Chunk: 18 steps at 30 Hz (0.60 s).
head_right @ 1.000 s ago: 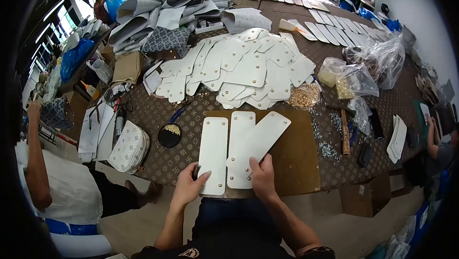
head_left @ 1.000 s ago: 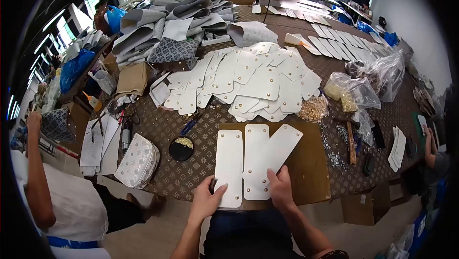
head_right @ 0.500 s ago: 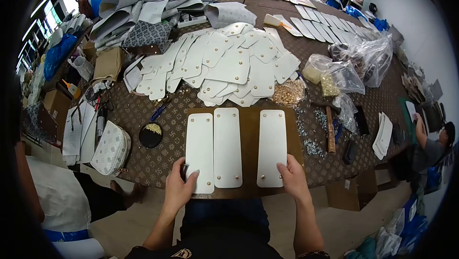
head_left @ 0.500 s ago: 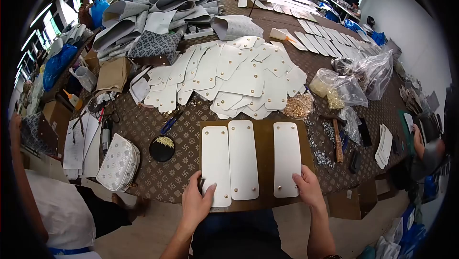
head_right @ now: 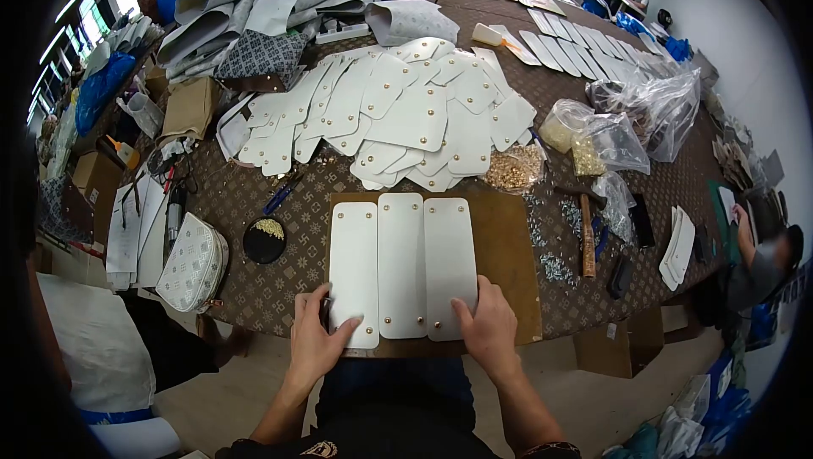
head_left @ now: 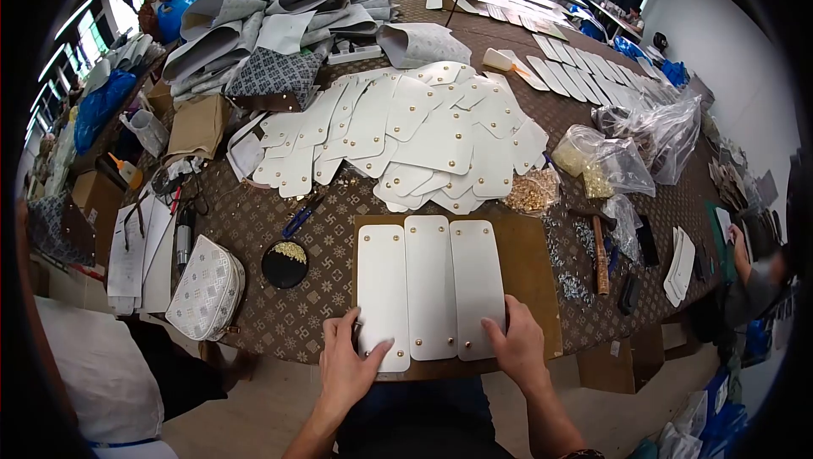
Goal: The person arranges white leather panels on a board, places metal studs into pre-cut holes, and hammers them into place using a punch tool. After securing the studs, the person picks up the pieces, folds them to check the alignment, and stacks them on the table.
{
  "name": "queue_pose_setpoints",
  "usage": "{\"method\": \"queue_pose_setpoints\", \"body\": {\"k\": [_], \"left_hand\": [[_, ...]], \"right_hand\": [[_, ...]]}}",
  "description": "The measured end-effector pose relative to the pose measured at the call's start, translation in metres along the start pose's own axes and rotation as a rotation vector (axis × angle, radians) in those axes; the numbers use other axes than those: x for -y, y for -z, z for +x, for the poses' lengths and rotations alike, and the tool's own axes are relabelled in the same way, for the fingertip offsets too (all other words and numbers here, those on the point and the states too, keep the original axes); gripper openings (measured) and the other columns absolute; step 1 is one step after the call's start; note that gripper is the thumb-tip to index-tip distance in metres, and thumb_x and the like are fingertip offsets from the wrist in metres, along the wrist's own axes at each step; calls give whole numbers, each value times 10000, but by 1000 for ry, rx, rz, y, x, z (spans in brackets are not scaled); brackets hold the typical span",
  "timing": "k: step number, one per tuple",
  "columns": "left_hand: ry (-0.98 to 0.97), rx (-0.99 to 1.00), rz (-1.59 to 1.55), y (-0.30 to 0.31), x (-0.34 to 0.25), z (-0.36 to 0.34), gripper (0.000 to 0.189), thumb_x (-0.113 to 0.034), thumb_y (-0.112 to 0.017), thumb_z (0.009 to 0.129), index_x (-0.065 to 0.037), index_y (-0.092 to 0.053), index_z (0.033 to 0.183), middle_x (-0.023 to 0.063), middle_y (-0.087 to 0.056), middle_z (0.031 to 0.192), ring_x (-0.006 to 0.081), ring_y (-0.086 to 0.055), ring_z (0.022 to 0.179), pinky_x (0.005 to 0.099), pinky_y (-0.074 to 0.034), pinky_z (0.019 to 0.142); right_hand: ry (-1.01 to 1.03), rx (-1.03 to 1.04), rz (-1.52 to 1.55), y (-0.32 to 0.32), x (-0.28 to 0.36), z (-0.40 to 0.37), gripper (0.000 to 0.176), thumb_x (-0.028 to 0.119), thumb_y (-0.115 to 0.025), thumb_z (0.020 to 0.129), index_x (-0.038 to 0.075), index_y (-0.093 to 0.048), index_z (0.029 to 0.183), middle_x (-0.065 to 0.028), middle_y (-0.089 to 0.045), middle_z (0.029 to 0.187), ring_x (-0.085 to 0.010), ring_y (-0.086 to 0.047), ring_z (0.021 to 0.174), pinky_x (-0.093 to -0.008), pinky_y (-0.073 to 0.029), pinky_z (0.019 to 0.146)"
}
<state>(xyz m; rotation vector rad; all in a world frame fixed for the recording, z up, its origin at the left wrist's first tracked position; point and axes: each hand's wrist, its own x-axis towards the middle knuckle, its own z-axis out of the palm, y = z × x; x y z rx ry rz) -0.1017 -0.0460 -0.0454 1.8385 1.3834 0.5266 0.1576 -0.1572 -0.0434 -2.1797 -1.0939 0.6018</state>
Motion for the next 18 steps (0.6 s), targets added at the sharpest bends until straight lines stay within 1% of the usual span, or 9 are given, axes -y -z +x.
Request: {"method": "queue_pose_setpoints", "body": {"k": [2,4,5,7,11,12,14,16,18], "left_hand": [[-20,1,8,3,-4,-1,716,-242,-873,814,4,-534,1394,192,-548,1268,372,-616,1111,451,-530,921],[-161,23,-9,6,-7,-1,753,-261,-915,768,-27,-554,1386,167,-543,1331,351,-646,1083,437,-561,871],[-164,20,-12,8,-8,-1,753,-261,-915,768,-27,-554,1386,167,-543,1331,351,-646,1083,437,-561,871],[-197,162,77,9,-9,-2,752,-255,-924,754,-49,-565,1382,136,-533,1396,318,-677,1037,417,-588,812],[-290,190,81,2,2,2,722,-253,-925,758,-52,-587,1364,121,-545,1411,282,-695,1006,407,-600,768],[-270,167,25,1,3,2,700,-250,-924,763,-48,-602,1350,121,-560,1399,271,-695,1024,409,-602,766],[-256,142,-30,2,3,3,678,-246,-924,768,-43,-617,1337,122,-574,1387,261,-695,1043,412,-603,765],[-154,133,-145,5,-2,3,634,-220,-922,775,-24,-643,1310,141,-607,1353,265,-690,1083,396,-598,818],[-225,75,-159,-1,9,5,628,-201,-920,776,-15,-643,1308,154,-613,1344,278,-684,1101,389,-590,859]], "right_hand": [[111,-142,-179,-2,-2,-4,606,182,-781,876,-24,-519,1381,-219,-600,1233,-407,-580,1139,-480,-486,970],[163,-118,-191,-2,-4,-3,637,180,-796,859,-30,-509,1388,-220,-561,1271,-410,-543,1170,-475,-470,994],[215,-95,-200,-2,-5,-2,670,177,-811,842,-36,-498,1395,-221,-522,1309,-413,-505,1200,-471,-454,1017],[223,-91,-204,-4,-5,-2,679,174,-816,836,-37,-497,1396,-221,-521,1313,-413,-503,1199,-472,-453,1020],[228,-58,-241,-1,1,7,675,180,-826,830,-40,-511,1385,-226,-528,1301,-416,-513,1193,-474,-460,1016],[236,-68,-242,2,3,16,675,180,-826,830,-40,-511,1385,-226,-528,1301,-416,-513,1193,-474,-460,1016],[376,-121,-207,10,13,43,625,188,-819,841,-44,-539,1349,-220,-557,1268,-414,-537,1176,-466,-471,1005],[397,-135,-157,18,36,87,575,206,-806,861,-43,-561,1318,-210,-587,1237,-409,-559,1161,-456,-480,990],[476,-224,-150,21,61,142,556,233,-794,880,-31,-570,1315,-204,-601,1228,-401,-567,1157,-442,-481,992]]}}
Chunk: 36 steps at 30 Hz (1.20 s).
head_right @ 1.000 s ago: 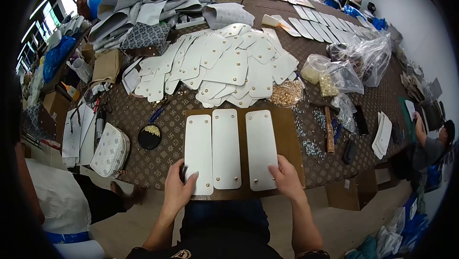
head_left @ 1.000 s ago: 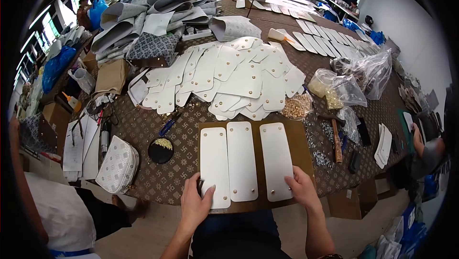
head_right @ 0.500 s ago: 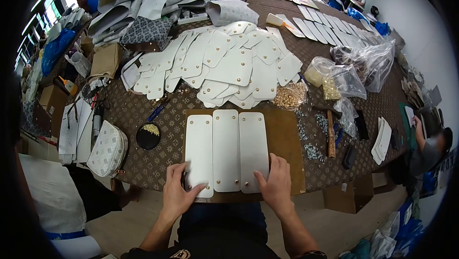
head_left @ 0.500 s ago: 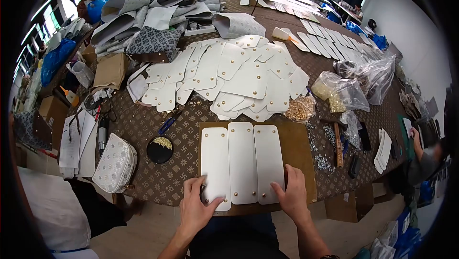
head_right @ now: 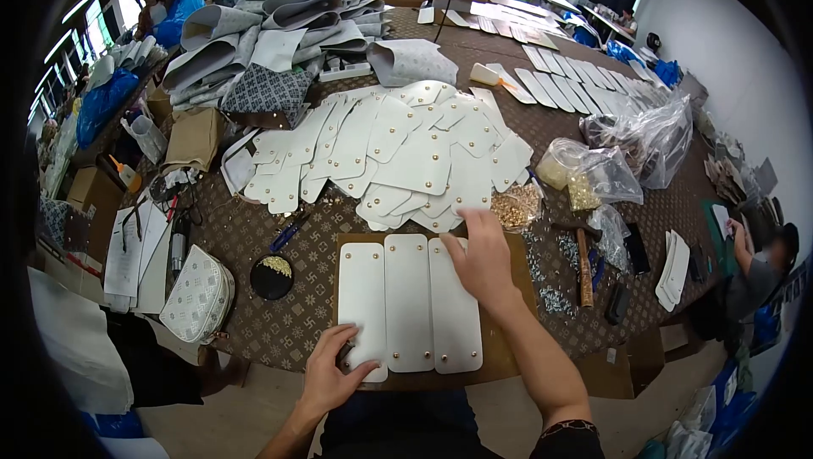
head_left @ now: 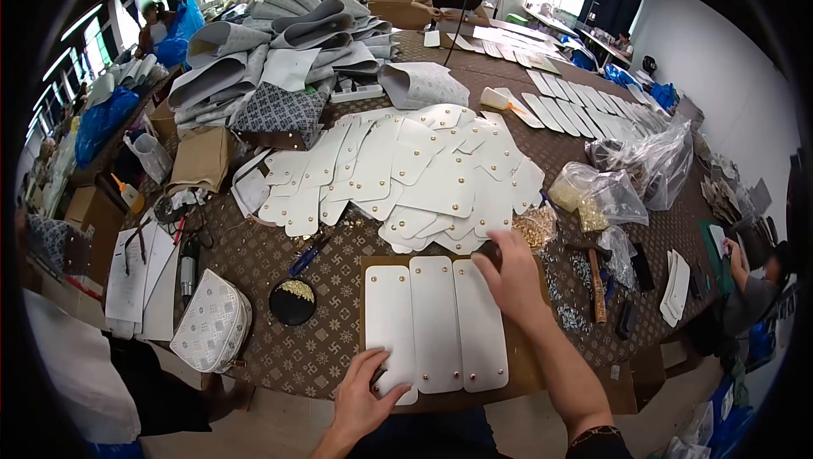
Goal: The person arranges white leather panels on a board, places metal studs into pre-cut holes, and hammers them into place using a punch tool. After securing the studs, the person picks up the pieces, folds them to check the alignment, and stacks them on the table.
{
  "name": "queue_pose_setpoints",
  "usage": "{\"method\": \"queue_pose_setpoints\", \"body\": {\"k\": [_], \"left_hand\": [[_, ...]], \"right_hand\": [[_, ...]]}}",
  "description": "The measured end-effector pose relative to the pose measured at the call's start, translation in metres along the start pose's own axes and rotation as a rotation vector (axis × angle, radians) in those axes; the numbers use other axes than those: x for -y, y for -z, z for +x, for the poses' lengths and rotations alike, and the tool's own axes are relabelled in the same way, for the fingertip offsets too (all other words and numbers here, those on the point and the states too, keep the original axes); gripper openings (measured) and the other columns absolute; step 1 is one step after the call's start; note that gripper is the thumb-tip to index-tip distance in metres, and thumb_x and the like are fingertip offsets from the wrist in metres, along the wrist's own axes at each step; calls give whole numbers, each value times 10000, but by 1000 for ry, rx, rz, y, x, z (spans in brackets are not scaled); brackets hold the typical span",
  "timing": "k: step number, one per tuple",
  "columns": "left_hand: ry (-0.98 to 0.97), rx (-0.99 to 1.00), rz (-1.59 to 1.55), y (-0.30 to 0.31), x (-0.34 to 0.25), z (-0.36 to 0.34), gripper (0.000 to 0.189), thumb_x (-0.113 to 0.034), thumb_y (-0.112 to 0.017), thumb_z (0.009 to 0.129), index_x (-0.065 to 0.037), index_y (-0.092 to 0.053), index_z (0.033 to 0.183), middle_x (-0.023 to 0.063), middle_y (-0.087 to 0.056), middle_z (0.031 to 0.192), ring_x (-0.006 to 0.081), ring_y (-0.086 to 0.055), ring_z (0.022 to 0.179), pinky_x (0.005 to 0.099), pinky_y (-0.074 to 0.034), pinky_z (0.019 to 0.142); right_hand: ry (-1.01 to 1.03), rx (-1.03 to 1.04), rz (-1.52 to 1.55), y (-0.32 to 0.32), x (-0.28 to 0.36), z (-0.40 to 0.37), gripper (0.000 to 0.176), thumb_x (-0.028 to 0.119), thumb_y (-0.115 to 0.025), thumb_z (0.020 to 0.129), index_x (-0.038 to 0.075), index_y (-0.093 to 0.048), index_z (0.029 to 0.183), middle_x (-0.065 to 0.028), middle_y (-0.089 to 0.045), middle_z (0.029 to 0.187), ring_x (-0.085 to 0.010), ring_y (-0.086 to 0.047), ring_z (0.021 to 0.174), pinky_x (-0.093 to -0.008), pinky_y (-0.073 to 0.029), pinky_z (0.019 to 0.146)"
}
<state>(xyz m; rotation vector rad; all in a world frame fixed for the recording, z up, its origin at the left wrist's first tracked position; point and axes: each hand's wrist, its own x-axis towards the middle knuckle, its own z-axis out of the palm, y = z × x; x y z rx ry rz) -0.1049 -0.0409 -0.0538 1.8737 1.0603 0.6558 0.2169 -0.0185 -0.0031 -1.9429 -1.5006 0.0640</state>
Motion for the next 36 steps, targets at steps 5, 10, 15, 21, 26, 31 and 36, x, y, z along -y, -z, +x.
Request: {"method": "queue_pose_setpoints", "body": {"k": [5,10,15,21,26,31,36], "left_hand": [[-4,-93,-63,0,2,-2,606,-156,-910,783,5,-642,1302,186,-627,1319,310,-665,1151,376,-558,961],[25,-125,-107,1,9,-2,583,-136,-889,802,8,-639,1309,185,-623,1327,318,-651,1184,383,-543,980],[-18,-92,-78,3,17,1,574,-163,-879,817,-11,-637,1315,171,-623,1337,329,-655,1184,388,-545,979],[-43,-68,-42,3,13,1,560,-167,-869,821,-31,-637,1312,158,-627,1342,334,-659,1183,391,-554,964],[-28,-91,-23,0,8,0,531,-123,-846,826,-14,-635,1301,157,-628,1339,330,-659,1178,384,-544,969],[-33,-72,-10,-3,7,3,528,-85,-830,825,12,-624,1301,181,-613,1353,342,-641,1204,390,-534,989],[-33,-63,2,-6,3,4,530,-64,-816,828,26,-613,1309,201,-595,1376,357,-626,1227,405,-524,1009]], "right_hand": [[293,-174,-281,-47,20,127,624,332,-822,859,16,-578,1338,-166,-590,1293,-359,-569,1198,-479,-475,996],[-54,316,-729,-55,52,152,666,384,-826,858,47,-566,1370,-157,-615,1298,-321,-603,1204,-500,-454,1010],[-3,424,-369,-20,14,136,431,315,-781,899,31,-660,1200,-127,-709,1014,-296,-684,989,-446,-506,897],[-176,338,242,78,-10,30,168,166,-674,974,3,-651,1006,29,-587,777,-68,-521,729,-265,-434,639],[-616,140,548,94,-59,-103,134,144,-663,1010,16,-655,1045,58,-565,793,-27,-489,689,-221,-431,619],[-750,143,476,75,-71,-172,176,142,-689,988,-19,-685,1058,41,-590,758,-42,-526,662,-239,-463,591],[-686,140,315,65,-57,-171,277,165,-733,935,-27,-701,1131,-31,-621,695,-109,-582,613,-310,-497,604]]}}
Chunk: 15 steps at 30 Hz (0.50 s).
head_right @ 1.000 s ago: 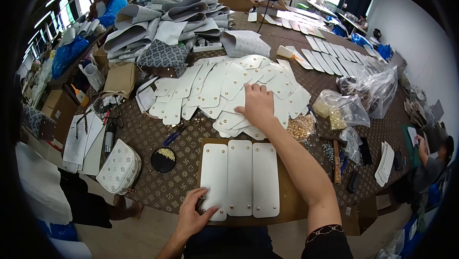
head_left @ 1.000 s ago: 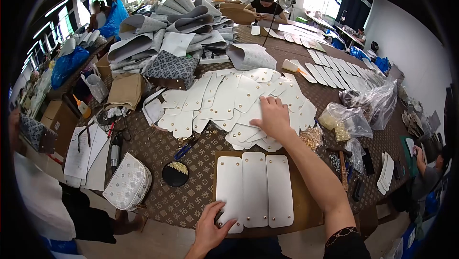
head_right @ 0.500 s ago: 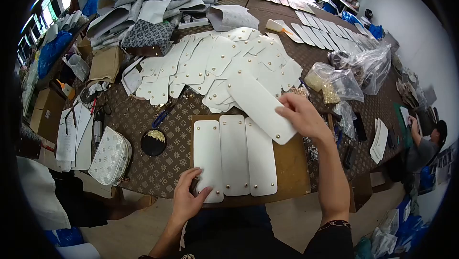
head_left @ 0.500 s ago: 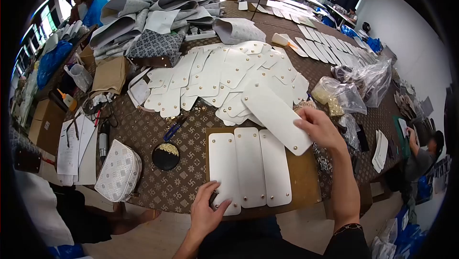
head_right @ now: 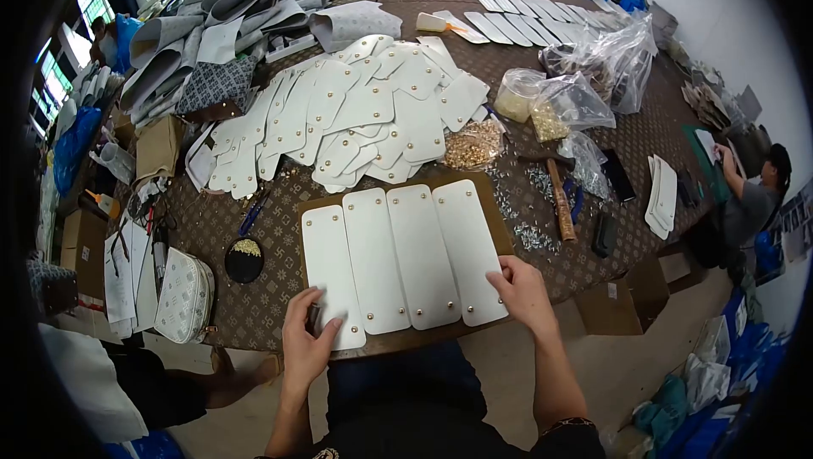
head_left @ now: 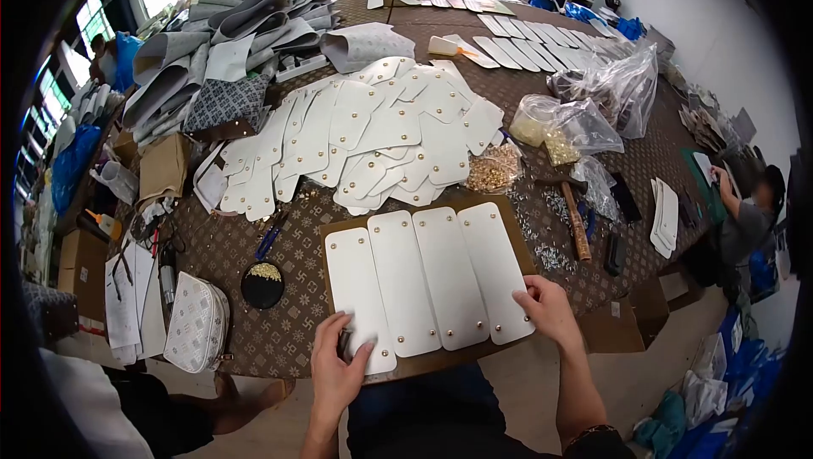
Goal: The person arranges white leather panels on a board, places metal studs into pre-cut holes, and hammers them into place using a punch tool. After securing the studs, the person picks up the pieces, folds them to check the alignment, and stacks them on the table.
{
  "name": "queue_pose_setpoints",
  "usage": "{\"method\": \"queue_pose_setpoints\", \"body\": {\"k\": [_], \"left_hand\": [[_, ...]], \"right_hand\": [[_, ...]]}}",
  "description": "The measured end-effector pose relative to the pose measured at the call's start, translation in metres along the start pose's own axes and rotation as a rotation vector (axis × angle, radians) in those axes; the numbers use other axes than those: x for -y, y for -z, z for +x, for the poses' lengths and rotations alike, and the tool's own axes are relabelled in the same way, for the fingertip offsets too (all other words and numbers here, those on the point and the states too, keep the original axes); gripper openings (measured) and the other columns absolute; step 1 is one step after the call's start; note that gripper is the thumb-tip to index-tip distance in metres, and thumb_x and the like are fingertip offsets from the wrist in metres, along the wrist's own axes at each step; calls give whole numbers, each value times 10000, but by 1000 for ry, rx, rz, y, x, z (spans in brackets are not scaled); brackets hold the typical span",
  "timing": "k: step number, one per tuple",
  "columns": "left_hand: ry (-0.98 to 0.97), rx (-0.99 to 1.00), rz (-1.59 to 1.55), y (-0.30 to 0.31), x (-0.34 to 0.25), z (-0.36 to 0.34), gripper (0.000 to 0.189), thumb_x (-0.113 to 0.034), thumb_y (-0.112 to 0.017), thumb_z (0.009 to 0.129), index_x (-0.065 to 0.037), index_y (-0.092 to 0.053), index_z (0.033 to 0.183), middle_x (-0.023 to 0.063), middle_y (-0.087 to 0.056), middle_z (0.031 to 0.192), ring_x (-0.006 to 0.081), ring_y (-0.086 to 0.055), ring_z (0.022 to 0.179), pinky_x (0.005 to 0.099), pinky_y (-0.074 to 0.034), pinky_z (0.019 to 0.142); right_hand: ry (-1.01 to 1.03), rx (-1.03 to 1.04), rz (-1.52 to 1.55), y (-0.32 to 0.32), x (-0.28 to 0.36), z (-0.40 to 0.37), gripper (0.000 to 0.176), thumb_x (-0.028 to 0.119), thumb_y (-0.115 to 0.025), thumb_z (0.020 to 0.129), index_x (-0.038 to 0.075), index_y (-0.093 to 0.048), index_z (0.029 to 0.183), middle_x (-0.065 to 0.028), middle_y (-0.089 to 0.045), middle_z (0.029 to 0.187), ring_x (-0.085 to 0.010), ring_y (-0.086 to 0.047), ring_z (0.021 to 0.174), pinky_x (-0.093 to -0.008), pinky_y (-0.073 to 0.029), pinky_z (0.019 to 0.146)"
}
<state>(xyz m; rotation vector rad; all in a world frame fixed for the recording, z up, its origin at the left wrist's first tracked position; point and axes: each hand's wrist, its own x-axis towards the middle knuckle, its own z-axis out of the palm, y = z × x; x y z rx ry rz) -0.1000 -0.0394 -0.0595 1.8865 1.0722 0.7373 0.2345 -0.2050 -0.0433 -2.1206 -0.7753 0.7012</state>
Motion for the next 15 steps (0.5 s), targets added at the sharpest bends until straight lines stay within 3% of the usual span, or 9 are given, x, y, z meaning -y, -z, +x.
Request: {"method": "queue_pose_setpoints", "body": {"k": [5,8,15], "left_hand": [[16,-3,23,1,-1,-3,526,-55,-805,832,27,-611,1314,211,-584,1386,362,-616,1241,408,-513,1023],[10,-9,37,-1,-2,-2,525,-57,-805,832,28,-611,1312,214,-583,1384,364,-611,1246,408,-511,1024],[13,4,45,-1,-3,-1,520,-58,-800,836,28,-611,1312,213,-581,1383,368,-608,1248,412,-505,1033]], "right_hand": [[33,-98,-188,-4,4,-3,271,191,-769,895,-5,-706,1071,-115,-686,752,-275,-676,685,-401,-531,673],[128,-203,-285,-11,1,-7,253,182,-788,877,9,-702,1040,-120,-694,769,-310,-682,716,-421,-532,684],[127,-292,-167,-18,-13,-4,239,148,-797,866,5,-691,1026,-120,-688,762,-307,-675,702,-421,-521,662]]}}
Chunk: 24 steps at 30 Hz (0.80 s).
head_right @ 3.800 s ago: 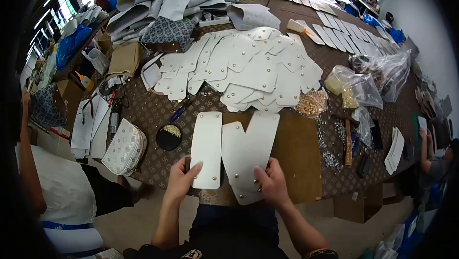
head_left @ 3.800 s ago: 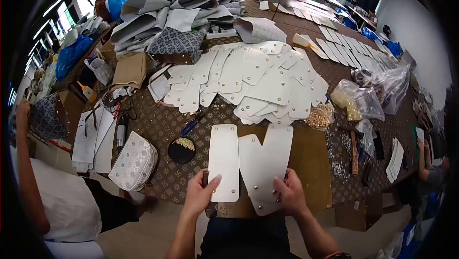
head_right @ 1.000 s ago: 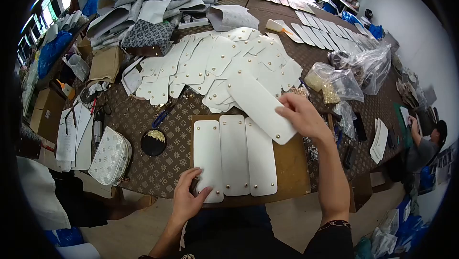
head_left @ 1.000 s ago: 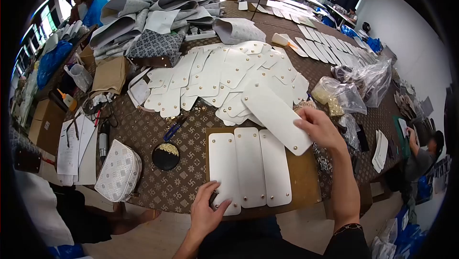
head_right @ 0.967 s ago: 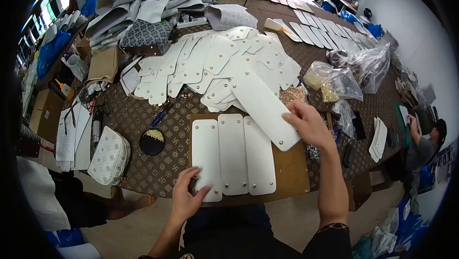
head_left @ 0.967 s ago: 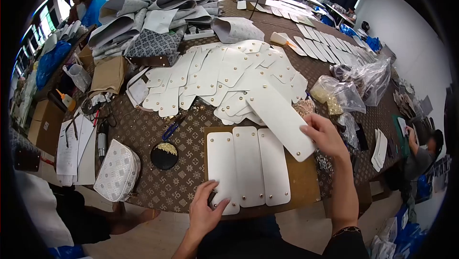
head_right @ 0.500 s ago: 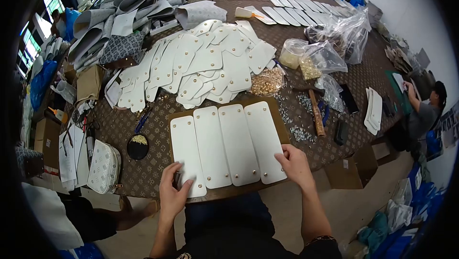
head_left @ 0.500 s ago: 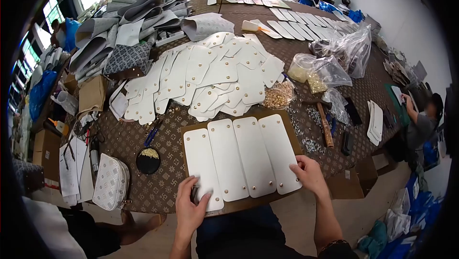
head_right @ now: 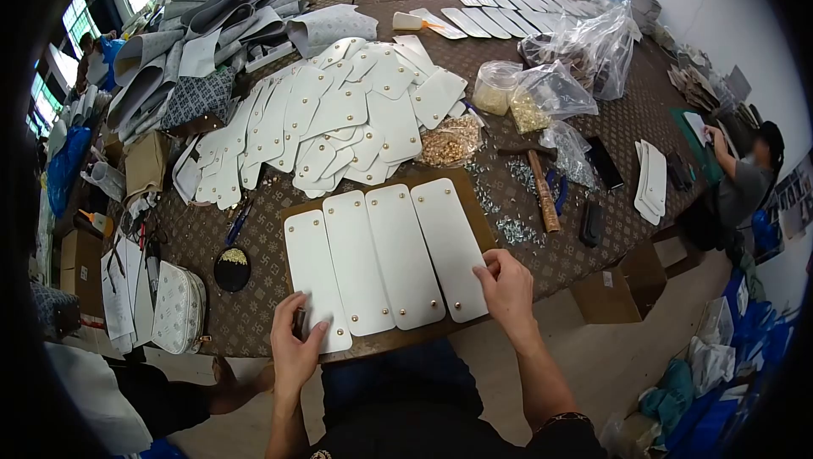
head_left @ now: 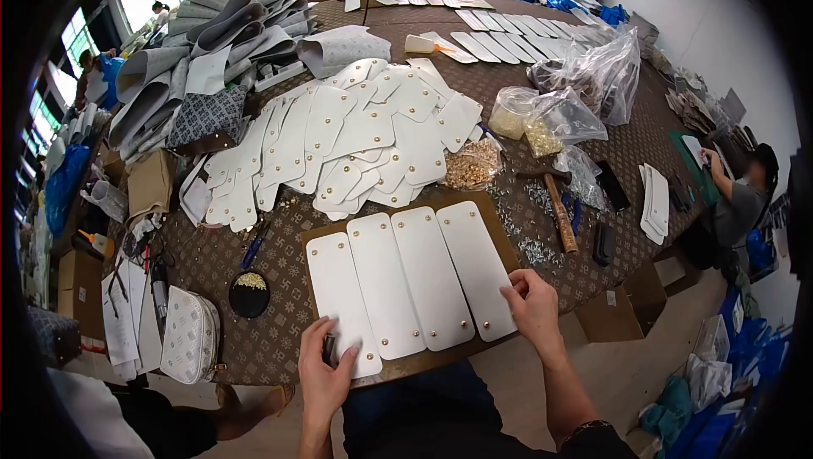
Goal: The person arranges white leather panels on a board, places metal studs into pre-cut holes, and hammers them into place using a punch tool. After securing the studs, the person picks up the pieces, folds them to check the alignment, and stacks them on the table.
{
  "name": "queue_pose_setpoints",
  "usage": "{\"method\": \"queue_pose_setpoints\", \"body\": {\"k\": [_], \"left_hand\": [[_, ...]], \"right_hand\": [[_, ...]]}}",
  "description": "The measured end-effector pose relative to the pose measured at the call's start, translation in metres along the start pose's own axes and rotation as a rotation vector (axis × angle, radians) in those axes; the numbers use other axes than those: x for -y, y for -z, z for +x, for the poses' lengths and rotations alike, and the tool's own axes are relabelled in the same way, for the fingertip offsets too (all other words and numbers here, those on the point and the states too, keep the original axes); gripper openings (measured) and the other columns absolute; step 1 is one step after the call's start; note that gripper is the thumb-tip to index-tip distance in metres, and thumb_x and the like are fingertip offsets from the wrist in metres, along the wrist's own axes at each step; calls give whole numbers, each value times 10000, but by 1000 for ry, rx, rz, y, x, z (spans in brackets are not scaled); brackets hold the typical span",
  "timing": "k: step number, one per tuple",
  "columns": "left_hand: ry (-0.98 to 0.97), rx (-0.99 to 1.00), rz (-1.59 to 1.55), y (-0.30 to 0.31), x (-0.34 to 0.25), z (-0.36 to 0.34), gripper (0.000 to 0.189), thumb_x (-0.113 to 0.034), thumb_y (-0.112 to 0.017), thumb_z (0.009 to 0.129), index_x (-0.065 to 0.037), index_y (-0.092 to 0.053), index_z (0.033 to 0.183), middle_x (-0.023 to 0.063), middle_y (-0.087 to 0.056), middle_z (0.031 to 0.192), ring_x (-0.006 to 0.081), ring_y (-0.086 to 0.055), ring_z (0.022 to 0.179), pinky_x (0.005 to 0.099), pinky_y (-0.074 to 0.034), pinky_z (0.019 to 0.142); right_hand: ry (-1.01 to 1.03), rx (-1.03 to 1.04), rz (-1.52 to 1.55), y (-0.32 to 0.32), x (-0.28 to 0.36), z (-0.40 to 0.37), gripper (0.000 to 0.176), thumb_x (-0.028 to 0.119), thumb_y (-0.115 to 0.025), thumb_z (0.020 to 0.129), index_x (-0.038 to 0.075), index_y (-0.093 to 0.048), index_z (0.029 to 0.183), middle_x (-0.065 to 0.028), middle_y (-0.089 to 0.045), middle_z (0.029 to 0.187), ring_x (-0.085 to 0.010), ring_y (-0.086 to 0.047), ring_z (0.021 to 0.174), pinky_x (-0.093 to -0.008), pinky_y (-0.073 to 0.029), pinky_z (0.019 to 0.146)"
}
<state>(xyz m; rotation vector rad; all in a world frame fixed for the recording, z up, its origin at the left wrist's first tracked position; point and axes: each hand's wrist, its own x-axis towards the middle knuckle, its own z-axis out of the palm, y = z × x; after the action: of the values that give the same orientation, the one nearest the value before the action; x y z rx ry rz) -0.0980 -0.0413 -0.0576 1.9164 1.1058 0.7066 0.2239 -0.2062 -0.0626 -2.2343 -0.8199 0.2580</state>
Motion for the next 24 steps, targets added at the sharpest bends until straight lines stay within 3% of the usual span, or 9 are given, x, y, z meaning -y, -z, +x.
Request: {"method": "queue_pose_setpoints", "body": {"k": [11,12,13,15,17,19,20,22,24], "left_hand": [[22,-18,-45,-1,-1,1,466,10,-762,844,42,-618,1285,186,-596,1357,306,-594,1267,379,-488,1042],[-26,-63,-60,-4,1,3,435,44,-731,871,39,-616,1290,142,-636,1284,215,-641,1115,329,-532,946],[-34,-56,-63,-5,3,4,435,44,-731,871,39,-616,1290,142,-636,1284,215,-641,1115,329,-532,946],[233,-57,-327,-2,5,5,407,44,-708,906,25,-615,1302,86,-671,1146,111,-628,908,264,-548,806],[234,-85,-362,0,-6,11,400,40,-698,919,21,-612,1309,62,-669,1081,82,-604,846,240,-528,745],[221,-122,-408,2,-12,14,386,37,-678,939,16,-608,1318,28,-662,983,56,-586,792,215,-496,689],[211,-147,-414,3,-6,15,379,38,-668,946,14,-607,1319,20,-655,950,59,-592,799,214,-485,692],[172,-174,-480,3,14,16,302,-34,-669,988,3,-619,1283,1,-649,914,34,-534,751,205,-424,653],[242,-169,-639,8,23,16,281,-69,-634,1021,-3,-600,1291,22,-659,926,33,-477,674,216,-368,575]], "right_hand": [[-68,-132,90,-7,5,-5,179,139,-775,888,30,-706,1011,-113,-701,773,-283,-685,712,-407,-527,661],[-57,-112,42,-6,1,-4,186,187,-761,906,38,-711,1005,-112,-708,797,-303,-692,745,-421,-532,687],[-62,-122,41,-2,0,-1,186,187,-761,906,38,-711,1005,-112,-708,797,-303,-692,745,-421,-532,687],[35,-247,-106,12,-1,17,200,229,-748,917,46,-715,988,-114,-696,824,-316,-684,758,-423,-532,715],[-35,-342,-174,38,1,50,260,271,-742,920,45,-708,1044,-144,-685,959,-331,-681,879,-443,-532,776],[95,-474,-459,52,-29,92,360,325,-740,920,35,-688,1128,-176,-654,1107,-364,-649,1019,-477,-524,845],[-8,-397,-545,56,-46,114,482,388,-732,921,24,-646,1224,-194,-624,1198,-400,-612,1129,-507,-518,898],[-122,-217,-575,61,-68,145,591,438,-746,898,20,-602,1291,-209,-619,1253,-421,-603,1193,-515,-517,958],[-96,-68,-554,64,-82,165,511,373,-739,903,4,-620,1237,-232,-658,1207,-424,-636,1136,-511,-519,951]]}}
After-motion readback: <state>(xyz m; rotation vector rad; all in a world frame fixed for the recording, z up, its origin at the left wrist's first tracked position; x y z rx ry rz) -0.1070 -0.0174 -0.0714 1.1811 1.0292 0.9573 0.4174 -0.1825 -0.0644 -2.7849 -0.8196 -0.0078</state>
